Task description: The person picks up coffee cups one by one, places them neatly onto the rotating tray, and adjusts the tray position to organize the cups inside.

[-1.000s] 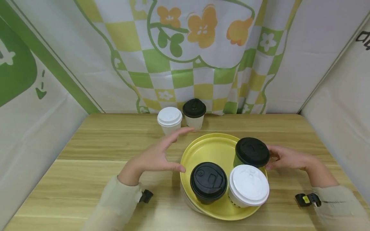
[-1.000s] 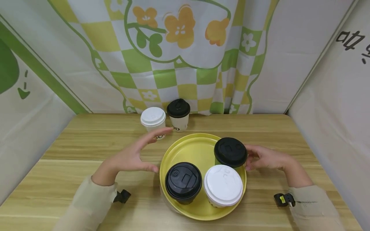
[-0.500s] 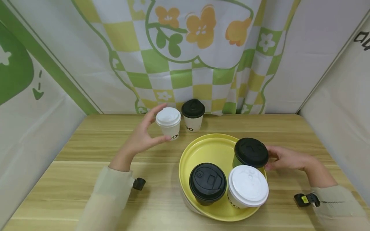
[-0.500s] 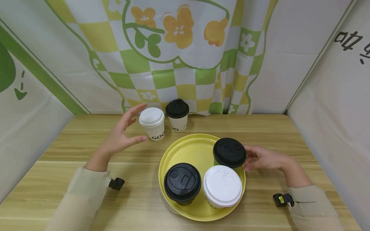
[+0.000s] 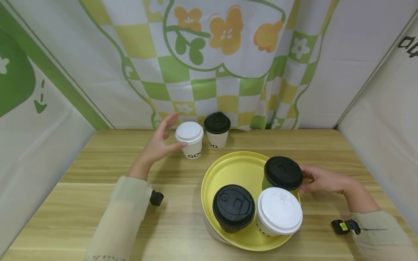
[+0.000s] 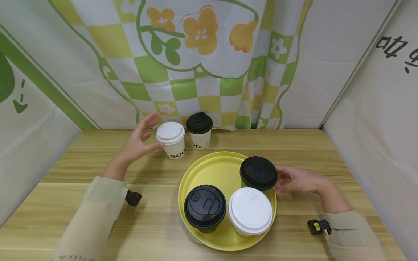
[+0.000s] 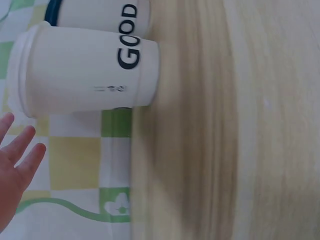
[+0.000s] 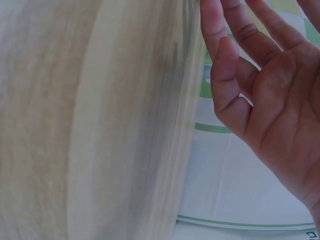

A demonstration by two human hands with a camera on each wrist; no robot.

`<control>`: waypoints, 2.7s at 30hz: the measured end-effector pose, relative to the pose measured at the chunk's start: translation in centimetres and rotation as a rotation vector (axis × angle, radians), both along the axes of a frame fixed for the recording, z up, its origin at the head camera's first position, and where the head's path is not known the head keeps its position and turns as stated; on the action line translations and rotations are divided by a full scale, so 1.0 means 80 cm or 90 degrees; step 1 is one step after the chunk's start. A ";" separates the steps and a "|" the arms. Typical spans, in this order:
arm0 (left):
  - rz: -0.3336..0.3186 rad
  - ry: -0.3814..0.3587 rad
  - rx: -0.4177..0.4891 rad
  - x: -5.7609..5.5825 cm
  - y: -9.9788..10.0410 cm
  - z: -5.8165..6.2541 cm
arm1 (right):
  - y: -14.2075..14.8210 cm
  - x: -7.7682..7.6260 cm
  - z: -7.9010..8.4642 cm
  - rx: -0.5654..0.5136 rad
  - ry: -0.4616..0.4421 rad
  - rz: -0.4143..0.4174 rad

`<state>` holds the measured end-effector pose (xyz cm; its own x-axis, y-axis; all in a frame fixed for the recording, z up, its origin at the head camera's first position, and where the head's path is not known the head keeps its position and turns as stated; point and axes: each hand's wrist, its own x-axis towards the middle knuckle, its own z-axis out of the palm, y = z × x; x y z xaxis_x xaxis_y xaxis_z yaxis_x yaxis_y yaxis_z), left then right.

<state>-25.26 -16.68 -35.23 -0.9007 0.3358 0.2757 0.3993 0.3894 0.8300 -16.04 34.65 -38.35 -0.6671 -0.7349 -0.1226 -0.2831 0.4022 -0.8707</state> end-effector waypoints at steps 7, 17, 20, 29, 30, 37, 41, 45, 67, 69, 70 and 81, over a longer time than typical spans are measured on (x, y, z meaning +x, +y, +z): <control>-0.010 -0.073 0.002 -0.016 -0.001 -0.019 | 0.000 -0.001 -0.003 0.009 -0.005 -0.006; -0.011 -0.142 -0.016 -0.021 0.002 -0.038 | 0.000 0.002 0.002 -0.002 -0.015 -0.011; -0.010 -0.145 -0.015 -0.022 0.003 -0.041 | 0.000 0.002 0.002 -0.001 -0.018 -0.015; -0.012 -0.153 0.007 -0.026 0.010 -0.049 | 0.001 0.002 -0.003 0.012 -0.020 -0.024; -0.013 -0.155 0.010 -0.027 0.011 -0.050 | 0.001 0.002 -0.003 0.014 -0.022 -0.026; -0.011 -0.164 0.033 -0.028 0.017 -0.055 | 0.002 0.003 -0.006 0.018 -0.021 -0.030; -0.009 -0.158 0.040 -0.030 0.020 -0.054 | 0.004 0.002 -0.008 0.016 -0.021 -0.030; -0.005 -0.157 0.046 -0.029 0.021 -0.053 | 0.004 0.001 -0.010 0.018 -0.017 -0.029; 0.001 -0.156 0.043 -0.019 0.011 -0.048 | 0.003 0.002 -0.008 -0.005 -0.017 -0.022; -0.001 -0.155 0.038 -0.018 0.008 -0.048 | 0.003 0.002 -0.008 -0.005 -0.015 -0.020; -0.002 -0.154 0.036 -0.018 0.007 -0.047 | 0.003 0.001 -0.008 -0.006 -0.013 -0.019; -0.032 -0.128 0.046 -0.004 0.002 -0.037 | 0.005 -0.006 -0.010 -0.010 -0.013 -0.009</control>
